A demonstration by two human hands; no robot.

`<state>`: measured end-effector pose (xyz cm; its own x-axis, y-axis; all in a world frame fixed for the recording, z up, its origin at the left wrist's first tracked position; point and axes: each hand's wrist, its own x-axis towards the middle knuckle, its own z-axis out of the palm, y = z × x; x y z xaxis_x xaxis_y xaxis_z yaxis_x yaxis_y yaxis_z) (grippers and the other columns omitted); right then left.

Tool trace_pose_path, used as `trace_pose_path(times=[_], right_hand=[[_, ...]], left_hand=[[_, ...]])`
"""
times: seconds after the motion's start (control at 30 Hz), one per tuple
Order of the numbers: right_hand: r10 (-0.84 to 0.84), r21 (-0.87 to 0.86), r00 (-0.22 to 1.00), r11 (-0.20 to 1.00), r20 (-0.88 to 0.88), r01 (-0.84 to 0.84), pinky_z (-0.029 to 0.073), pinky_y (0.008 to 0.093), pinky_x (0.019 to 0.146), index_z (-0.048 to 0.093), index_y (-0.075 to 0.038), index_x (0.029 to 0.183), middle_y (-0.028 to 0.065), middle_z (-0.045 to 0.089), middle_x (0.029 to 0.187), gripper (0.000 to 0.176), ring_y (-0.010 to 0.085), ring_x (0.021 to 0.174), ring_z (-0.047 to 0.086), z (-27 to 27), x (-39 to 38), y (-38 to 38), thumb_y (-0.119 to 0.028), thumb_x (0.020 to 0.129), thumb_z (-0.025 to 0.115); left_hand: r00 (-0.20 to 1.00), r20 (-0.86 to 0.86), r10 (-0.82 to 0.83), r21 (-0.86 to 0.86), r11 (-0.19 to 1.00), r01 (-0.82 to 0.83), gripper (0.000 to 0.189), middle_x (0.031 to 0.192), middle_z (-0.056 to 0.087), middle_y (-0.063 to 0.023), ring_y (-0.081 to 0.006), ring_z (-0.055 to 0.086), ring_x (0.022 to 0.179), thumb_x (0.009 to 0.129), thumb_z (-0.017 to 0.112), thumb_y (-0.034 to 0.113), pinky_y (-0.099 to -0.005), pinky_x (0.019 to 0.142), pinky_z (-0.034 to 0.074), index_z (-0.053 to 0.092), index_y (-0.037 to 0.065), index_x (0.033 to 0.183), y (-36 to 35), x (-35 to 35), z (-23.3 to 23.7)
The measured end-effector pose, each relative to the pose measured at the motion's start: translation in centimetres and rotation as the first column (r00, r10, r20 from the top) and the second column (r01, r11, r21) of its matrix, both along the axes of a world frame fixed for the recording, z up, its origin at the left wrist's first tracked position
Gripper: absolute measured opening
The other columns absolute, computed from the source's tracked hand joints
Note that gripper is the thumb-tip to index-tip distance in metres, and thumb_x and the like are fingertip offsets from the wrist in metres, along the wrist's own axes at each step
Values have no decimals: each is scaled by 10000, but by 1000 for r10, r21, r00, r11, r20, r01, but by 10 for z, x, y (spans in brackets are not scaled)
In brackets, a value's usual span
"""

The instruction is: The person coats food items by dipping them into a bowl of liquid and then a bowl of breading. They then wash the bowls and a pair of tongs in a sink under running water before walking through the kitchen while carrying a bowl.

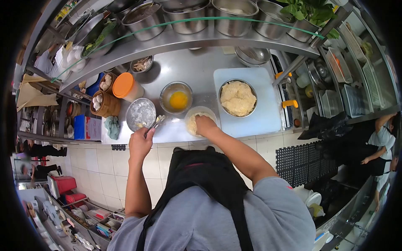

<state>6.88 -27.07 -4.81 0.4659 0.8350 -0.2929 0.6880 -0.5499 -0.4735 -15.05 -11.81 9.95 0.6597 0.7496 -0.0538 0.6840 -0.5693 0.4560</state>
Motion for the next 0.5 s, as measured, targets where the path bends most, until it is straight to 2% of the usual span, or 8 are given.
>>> trace_pose_path(times=[0.03, 0.17, 0.23, 0.3, 0.37, 0.43, 0.5], right_hand=[[50, -11, 997, 999, -58, -51, 514, 476, 883, 647, 12, 1065, 267, 653, 1078, 309, 390, 1008, 649, 4, 4, 0, -68, 773, 587], [63, 12, 997, 998, -44, -62, 507, 450, 866, 691, -41, 980, 230, 673, 1016, 255, 389, 974, 644, 12, 25, 3, -115, 745, 622], [106, 48, 980, 994, -170, -99, 504, 446, 850, 716, -53, 899, 204, 685, 1004, 204, 379, 967, 647, 5, 27, 6, -139, 741, 621], [153, 0, 971, 988, -186, -156, 510, 449, 848, 714, -26, 894, 223, 689, 971, 222, 394, 922, 657, -34, 17, 14, -152, 742, 614], [197, -45, 960, 977, -201, -210, 516, 452, 846, 712, 1, 890, 241, 693, 939, 246, 409, 876, 667, -45, 17, 21, -165, 743, 606], [256, -45, 919, 959, -300, -281, 517, 438, 846, 703, 1, 923, 227, 695, 939, 261, 396, 885, 662, -34, 24, 27, -154, 739, 599], [258, -51, 916, 957, -307, -286, 515, 431, 858, 700, -10, 954, 215, 688, 985, 272, 383, 937, 652, -20, 27, 25, -140, 733, 609]], left_hand=[[1000, 4, 8, 15, 1000, -8, 333, 700, 657, -198, -408, 641, 688, 907, 647, 359, -475, 640, 490, 692, 33, 858, 2, -2, 0], [998, 49, 41, -2, 999, -41, 341, 692, 654, -202, -410, 640, 682, 911, 650, 356, -471, 634, 488, 688, 22, 855, 6, -10, 1], [997, 56, 48, -14, 999, -47, 345, 692, 653, -203, -410, 639, 678, 911, 652, 357, -468, 631, 487, 688, 18, 856, 9, -12, -2], [997, 65, 51, -25, 998, -50, 350, 693, 653, -204, -410, 638, 675, 911, 654, 358, -465, 628, 486, 688, 14, 856, 12, -12, -7], [992, 120, 35, -50, 998, -30, 350, 696, 654, -205, -409, 634, 668, 908, 659, 358, -457, 627, 484, 690, 12, 858, 15, -11, -13], [993, 114, 35, -78, 997, -26, 352, 695, 654, -204, -409, 631, 663, 906, 662, 357, -453, 625, 482, 690, 10, 856, 15, -7, -12], [993, 116, 25, -95, 995, -13, 354, 695, 654, -203, -409, 628, 658, 904, 665, 357, -449, 623, 480, 689, 8, 853, 15, -3, -11]])
